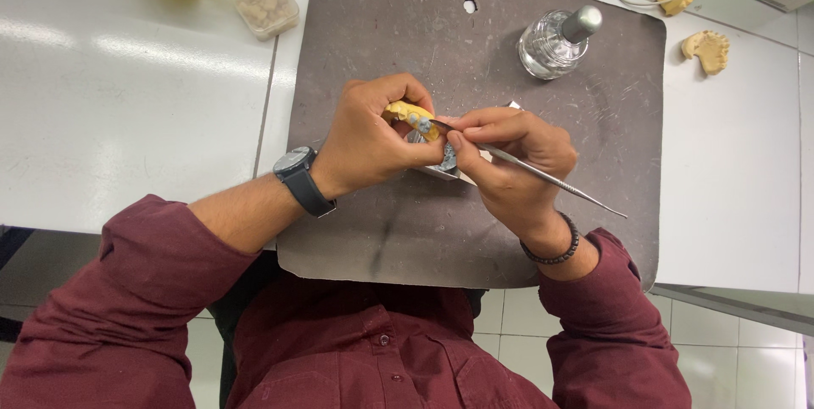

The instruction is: The person holds a yellow dental cast with artificial teeth in one hand and uses a metal wax carver to apply and sculpt blue-gray wax around the teeth, rotating the model to reach different sides and dipping the tool into a wax container as they build up the denture area.

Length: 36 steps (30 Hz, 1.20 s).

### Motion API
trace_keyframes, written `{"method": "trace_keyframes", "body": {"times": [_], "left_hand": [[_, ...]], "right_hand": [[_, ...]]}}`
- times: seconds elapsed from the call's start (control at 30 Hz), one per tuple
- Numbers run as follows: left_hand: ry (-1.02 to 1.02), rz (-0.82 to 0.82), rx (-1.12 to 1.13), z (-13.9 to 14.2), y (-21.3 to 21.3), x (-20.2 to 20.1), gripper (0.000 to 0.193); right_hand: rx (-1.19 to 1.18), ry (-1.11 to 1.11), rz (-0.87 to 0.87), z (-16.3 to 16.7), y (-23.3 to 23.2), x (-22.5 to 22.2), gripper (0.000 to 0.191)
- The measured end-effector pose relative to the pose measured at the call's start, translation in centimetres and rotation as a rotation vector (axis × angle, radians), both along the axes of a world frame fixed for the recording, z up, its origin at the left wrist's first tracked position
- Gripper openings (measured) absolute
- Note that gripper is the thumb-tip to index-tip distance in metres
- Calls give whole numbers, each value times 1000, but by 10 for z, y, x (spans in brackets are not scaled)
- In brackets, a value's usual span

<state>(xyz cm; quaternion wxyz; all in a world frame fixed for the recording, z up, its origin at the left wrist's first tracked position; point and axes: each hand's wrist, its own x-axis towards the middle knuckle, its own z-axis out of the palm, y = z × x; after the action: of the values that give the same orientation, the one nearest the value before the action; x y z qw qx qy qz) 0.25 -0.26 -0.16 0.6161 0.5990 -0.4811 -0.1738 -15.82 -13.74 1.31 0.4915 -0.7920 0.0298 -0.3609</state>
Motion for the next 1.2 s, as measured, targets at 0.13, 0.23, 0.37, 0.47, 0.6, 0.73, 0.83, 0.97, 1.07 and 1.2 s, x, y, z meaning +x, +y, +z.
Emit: {"method": "trace_keyframes", "body": {"times": [0.13, 0.23, 0.37, 0.47, 0.6, 0.73, 0.83, 0.97, 1.07, 1.2], "left_hand": [[-16, -4, -24, 0, 0, 0, 24], [-4, 10, -8, 0, 0, -1, 26], [12, 8, -4, -1, -1, -1, 26], [-1, 10, -15, -1, -1, -1, 26], [-6, 15, -17, -1, 0, -1, 25], [4, 24, -6, -1, -1, -2, 26], [-17, 18, -20, -1, -1, -1, 25], [-27, 20, -22, -1, -1, -1, 24], [-7, 14, -9, -1, -1, -2, 25], [-7, 13, -7, 0, -1, -1, 25]], "right_hand": [[-38, -8, -17, 1, 0, 1, 17], [-57, 2, -16, 2, 1, 0, 17], [-110, 14, -44, 3, 1, -1, 18], [-87, 3, -33, 3, 2, 0, 18], [-91, 16, -36, 4, 1, 0, 18], [-72, 14, -18, 4, 1, -1, 17], [-65, 21, -38, 4, 1, 0, 18], [-57, 5, -4, 4, 1, 0, 17], [-84, 10, -10, 5, 1, -1, 18], [-100, 18, -23, 6, 1, -1, 18]]}}
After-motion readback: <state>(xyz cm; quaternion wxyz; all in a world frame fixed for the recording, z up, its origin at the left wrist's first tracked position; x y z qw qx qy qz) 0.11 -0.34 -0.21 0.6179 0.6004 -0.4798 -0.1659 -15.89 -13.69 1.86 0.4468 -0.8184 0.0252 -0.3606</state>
